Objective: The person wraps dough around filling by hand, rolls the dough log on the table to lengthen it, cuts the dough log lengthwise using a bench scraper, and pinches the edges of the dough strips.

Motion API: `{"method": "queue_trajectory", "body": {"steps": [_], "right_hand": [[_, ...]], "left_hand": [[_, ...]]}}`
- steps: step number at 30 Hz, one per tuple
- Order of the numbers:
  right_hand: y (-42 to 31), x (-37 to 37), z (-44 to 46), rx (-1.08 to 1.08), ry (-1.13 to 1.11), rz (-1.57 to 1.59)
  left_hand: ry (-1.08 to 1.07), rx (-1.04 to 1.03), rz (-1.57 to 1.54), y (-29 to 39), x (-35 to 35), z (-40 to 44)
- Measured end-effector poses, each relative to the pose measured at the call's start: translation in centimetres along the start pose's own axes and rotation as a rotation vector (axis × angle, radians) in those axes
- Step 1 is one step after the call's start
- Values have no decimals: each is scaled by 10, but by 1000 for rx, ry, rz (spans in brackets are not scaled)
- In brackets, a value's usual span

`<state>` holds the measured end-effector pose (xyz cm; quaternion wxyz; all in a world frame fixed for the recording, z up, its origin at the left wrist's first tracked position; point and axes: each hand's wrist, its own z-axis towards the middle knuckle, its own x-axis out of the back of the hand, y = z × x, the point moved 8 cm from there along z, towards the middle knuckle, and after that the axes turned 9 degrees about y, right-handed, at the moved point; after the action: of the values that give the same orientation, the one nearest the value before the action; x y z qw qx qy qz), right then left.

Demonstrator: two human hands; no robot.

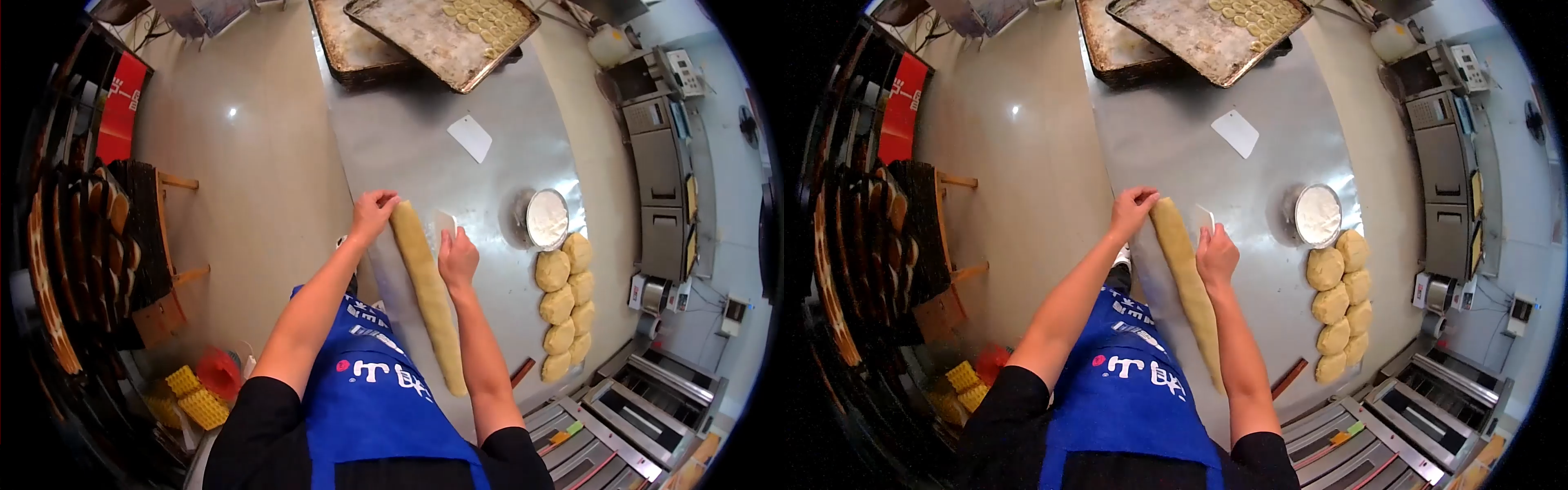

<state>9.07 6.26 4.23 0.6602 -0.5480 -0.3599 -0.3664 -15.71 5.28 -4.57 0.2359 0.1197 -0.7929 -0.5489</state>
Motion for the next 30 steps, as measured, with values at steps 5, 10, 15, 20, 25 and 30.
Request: {"method": "queue_trajectory", "body": {"steps": [5, 10, 15, 20, 25, 30], "right_hand": [[-55, -10, 27, 138, -138, 127], [-68, -29, 34, 241, -186, 73], [-75, -29, 34, 251, -173, 98], [-81, -40, 32, 359, -252, -27], [-86, -42, 44, 397, -277, -70], [-88, -56, 60, 388, -325, -138]], "left_hand": [[59, -237, 143, 6, -1, 2], [92, -249, 126, -1, 5, 6], [7, -169, 4, -7, 6, -4], [16, -211, 123, 0, 6, -4], [29, -246, 152, 9, 4, -6], [70, -295, 174, 8, -1, -6]]}}
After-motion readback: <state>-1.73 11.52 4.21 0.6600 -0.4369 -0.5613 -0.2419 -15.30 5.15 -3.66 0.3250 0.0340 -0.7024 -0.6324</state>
